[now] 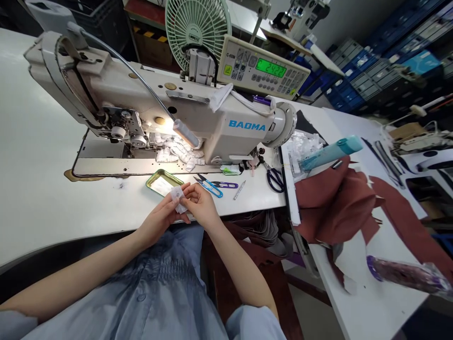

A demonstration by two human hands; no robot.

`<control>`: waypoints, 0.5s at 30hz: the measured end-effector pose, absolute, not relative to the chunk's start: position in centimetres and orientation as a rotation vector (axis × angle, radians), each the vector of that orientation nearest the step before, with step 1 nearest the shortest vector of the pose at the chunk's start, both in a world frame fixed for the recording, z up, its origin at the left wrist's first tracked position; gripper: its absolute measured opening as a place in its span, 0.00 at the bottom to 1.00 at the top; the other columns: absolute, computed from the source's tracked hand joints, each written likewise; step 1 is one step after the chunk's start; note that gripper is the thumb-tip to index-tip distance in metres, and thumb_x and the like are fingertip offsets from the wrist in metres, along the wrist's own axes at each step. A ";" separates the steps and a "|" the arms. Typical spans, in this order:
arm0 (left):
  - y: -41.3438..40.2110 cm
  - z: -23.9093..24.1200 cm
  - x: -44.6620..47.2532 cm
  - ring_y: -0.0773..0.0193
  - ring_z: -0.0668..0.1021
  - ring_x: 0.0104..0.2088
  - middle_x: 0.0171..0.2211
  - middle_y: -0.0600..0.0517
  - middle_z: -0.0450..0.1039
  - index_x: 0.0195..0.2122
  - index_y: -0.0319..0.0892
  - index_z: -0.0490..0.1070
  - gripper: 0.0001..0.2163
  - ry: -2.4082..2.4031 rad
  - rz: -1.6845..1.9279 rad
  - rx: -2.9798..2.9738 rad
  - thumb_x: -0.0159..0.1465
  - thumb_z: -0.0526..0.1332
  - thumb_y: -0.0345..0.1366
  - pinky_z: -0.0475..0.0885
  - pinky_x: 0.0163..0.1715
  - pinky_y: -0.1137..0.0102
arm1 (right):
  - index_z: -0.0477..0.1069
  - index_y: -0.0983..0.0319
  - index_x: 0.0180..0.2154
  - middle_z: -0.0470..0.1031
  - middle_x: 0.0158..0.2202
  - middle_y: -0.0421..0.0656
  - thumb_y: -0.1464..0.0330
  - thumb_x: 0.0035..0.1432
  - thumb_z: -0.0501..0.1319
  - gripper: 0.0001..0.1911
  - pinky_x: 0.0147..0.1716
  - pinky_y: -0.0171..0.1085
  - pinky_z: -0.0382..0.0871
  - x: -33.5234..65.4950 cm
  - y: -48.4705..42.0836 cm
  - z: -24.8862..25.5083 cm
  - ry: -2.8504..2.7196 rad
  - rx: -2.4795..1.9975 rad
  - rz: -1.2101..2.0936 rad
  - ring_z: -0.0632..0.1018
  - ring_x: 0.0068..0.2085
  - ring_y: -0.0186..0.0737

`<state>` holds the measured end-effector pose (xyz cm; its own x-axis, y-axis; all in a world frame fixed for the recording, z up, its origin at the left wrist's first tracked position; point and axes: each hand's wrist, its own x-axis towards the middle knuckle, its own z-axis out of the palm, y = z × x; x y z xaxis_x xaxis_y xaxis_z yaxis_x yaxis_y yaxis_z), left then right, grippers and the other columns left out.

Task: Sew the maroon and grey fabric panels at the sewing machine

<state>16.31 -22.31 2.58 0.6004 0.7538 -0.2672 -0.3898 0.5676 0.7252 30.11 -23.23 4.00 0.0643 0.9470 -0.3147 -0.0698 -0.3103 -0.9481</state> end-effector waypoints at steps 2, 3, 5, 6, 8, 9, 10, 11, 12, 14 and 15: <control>-22.6 2.6 16.7 0.65 0.74 0.35 0.54 0.45 0.70 0.63 0.45 0.62 0.29 0.640 0.711 0.650 0.64 0.62 0.49 0.76 0.33 0.70 | 0.65 0.61 0.30 0.68 0.22 0.32 0.58 0.45 0.71 0.20 0.16 0.28 0.53 30.3 -23.6 4.0 -0.900 -1.410 1.487 0.61 0.18 0.25; -22.7 2.7 16.9 0.66 0.74 0.34 0.52 0.45 0.71 0.64 0.44 0.62 0.29 0.653 0.710 0.639 0.64 0.61 0.49 0.75 0.31 0.71 | 0.65 0.60 0.30 0.67 0.22 0.32 0.57 0.45 0.71 0.20 0.15 0.28 0.53 30.3 -23.7 4.0 -0.893 -1.410 1.505 0.61 0.17 0.26; -22.7 2.7 17.3 0.67 0.73 0.31 0.49 0.44 0.73 0.63 0.41 0.63 0.29 0.672 0.710 0.624 0.64 0.61 0.51 0.74 0.28 0.73 | 0.65 0.60 0.30 0.67 0.22 0.33 0.55 0.46 0.70 0.20 0.15 0.29 0.54 30.4 -23.8 3.7 -0.907 -1.431 1.487 0.62 0.17 0.27; -22.6 2.8 17.4 0.68 0.73 0.30 0.48 0.44 0.73 0.62 0.40 0.65 0.29 0.688 0.710 0.621 0.64 0.61 0.52 0.73 0.27 0.73 | 0.65 0.60 0.29 0.67 0.22 0.33 0.54 0.48 0.69 0.20 0.16 0.30 0.56 30.5 -23.9 3.5 -0.944 -1.457 1.443 0.63 0.18 0.28; -22.5 2.8 17.5 0.69 0.72 0.29 0.48 0.44 0.73 0.59 0.39 0.68 0.28 0.725 0.709 0.617 0.63 0.61 0.52 0.73 0.25 0.73 | 0.68 0.60 0.29 0.69 0.24 0.36 0.54 0.53 0.66 0.16 0.20 0.31 0.61 30.5 -24.1 3.2 -1.107 -1.547 1.259 0.66 0.21 0.30; -22.5 2.8 17.6 0.69 0.73 0.29 0.49 0.44 0.73 0.58 0.39 0.69 0.28 0.739 0.712 0.614 0.62 0.62 0.52 0.73 0.24 0.73 | 0.71 0.61 0.30 0.71 0.27 0.37 0.56 0.56 0.64 0.14 0.23 0.32 0.63 30.5 -24.3 3.2 -1.220 -1.598 1.129 0.67 0.23 0.30; -22.4 2.8 17.6 0.68 0.73 0.29 0.49 0.44 0.73 0.56 0.38 0.70 0.27 0.750 0.720 0.610 0.62 0.63 0.51 0.74 0.24 0.73 | 0.73 0.60 0.32 0.73 0.30 0.39 0.58 0.59 0.62 0.12 0.26 0.33 0.65 30.5 -24.5 3.2 -1.338 -1.644 0.988 0.69 0.25 0.31; -22.4 2.8 17.5 0.67 0.74 0.31 0.50 0.44 0.73 0.54 0.38 0.71 0.25 0.756 0.730 0.605 0.61 0.63 0.51 0.75 0.24 0.72 | 0.75 0.60 0.34 0.74 0.34 0.40 0.60 0.62 0.60 0.11 0.30 0.33 0.66 30.5 -24.7 3.4 -1.444 -1.682 0.852 0.71 0.28 0.32; -22.4 2.9 17.5 0.65 0.75 0.32 0.50 0.43 0.73 0.52 0.38 0.72 0.24 0.757 0.740 0.599 0.61 0.64 0.50 0.75 0.24 0.72 | 0.76 0.59 0.36 0.75 0.37 0.41 0.62 0.64 0.58 0.11 0.32 0.33 0.67 30.6 -24.9 3.5 -1.528 -1.712 0.738 0.73 0.32 0.33; -22.3 2.9 17.4 0.63 0.77 0.34 0.49 0.43 0.74 0.49 0.37 0.73 0.23 0.775 0.768 0.595 0.60 0.65 0.50 0.76 0.25 0.71 | 0.77 0.59 0.39 0.75 0.40 0.42 0.64 0.67 0.55 0.12 0.35 0.33 0.66 30.9 -25.1 4.0 -1.623 -1.768 0.600 0.75 0.37 0.35; -22.2 2.8 17.2 0.63 0.78 0.33 0.47 0.43 0.75 0.47 0.37 0.72 0.23 0.793 0.775 0.601 0.60 0.65 0.51 0.75 0.24 0.72 | 0.77 0.59 0.39 0.75 0.40 0.42 0.64 0.67 0.55 0.12 0.35 0.33 0.66 31.2 -25.2 4.2 -1.645 -1.795 0.576 0.75 0.38 0.35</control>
